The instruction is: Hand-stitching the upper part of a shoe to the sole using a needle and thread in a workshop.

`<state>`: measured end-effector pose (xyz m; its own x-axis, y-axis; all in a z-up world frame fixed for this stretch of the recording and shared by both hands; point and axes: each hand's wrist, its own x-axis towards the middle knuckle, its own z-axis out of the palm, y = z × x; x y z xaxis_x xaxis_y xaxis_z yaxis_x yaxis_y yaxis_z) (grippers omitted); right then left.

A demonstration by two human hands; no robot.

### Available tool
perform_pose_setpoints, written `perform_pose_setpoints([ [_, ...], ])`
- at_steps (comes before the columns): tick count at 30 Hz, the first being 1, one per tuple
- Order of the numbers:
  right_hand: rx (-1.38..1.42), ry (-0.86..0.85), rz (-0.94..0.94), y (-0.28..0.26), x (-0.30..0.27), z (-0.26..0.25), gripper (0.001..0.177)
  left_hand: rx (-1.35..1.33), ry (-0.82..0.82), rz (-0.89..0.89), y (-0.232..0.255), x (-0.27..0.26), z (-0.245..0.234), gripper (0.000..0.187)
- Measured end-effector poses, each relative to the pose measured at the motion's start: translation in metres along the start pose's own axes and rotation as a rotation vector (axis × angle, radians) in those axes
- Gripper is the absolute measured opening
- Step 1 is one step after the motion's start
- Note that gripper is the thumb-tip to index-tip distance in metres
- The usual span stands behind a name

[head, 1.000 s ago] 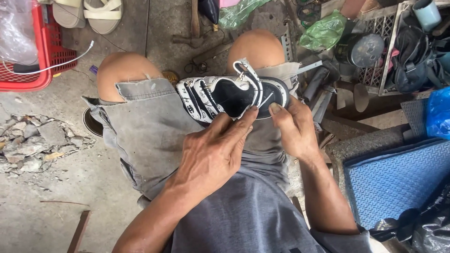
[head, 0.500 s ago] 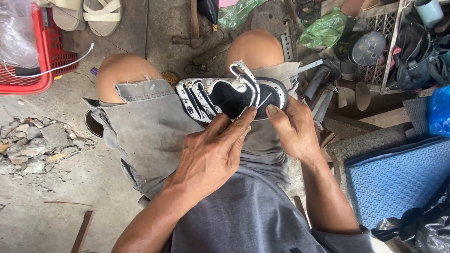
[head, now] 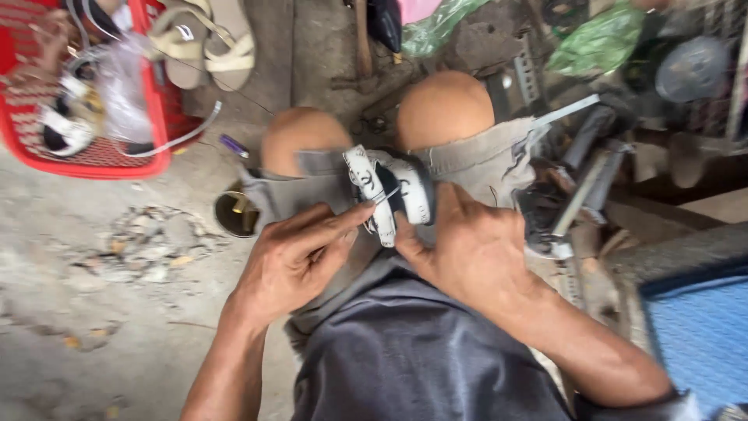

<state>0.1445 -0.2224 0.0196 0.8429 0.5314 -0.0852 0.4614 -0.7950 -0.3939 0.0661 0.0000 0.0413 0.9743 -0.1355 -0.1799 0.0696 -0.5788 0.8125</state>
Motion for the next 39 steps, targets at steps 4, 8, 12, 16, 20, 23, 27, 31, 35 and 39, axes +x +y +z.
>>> perform_pose_setpoints([
  [4, -0.159, 0.075, -0.132, -0.005, 0.004, 0.006, 0.048, -0.073, -0.046, 0.076, -0.021, 0.012, -0.011, 0.036],
  [8, -0.045, 0.073, -0.117, -0.004, 0.007, 0.014, 0.041, -0.011, -0.178, 0.139, -0.010, 0.047, -0.029, 0.037],
  [12, -0.047, 0.027, -0.116, -0.001, 0.008, 0.021, 0.044, 0.087, -0.263, 0.171, -0.006, 0.062, -0.034, 0.046],
  [16, -0.023, 0.017, -0.134, 0.000, 0.011, 0.022, 0.043, 0.168, -0.204, 0.201, -0.012, 0.062, -0.026, 0.047],
  [20, 0.008, 0.074, -0.185, -0.008, 0.017, 0.012, 0.041, -0.036, -0.079, 0.156, -0.011, 0.051, -0.021, 0.024],
  [23, 0.072, 0.046, -0.286, -0.006, 0.012, -0.004, 0.062, -0.136, 0.002, -0.165, -0.043, 0.005, -0.022, 0.035],
  [27, 0.652, 0.015, -0.268, 0.056, 0.013, -0.015, 0.027, 0.081, 0.017, 0.006, -0.031, 0.014, -0.026, 0.013],
  [31, 0.228, 0.128, 0.027, 0.092, 0.009, -0.009, 0.028, 0.165, -0.043, -0.016, -0.022, 0.020, -0.026, 0.012],
  [35, 0.371, 0.247, -0.268, 0.044, 0.012, -0.005, 0.027, 0.220, -0.137, -0.096, -0.015, 0.028, -0.020, 0.018],
  [39, 0.414, 0.178, -0.332, 0.032, 0.011, 0.007, 0.022, 0.220, -0.120, -0.143, -0.010, 0.032, -0.015, 0.015],
])
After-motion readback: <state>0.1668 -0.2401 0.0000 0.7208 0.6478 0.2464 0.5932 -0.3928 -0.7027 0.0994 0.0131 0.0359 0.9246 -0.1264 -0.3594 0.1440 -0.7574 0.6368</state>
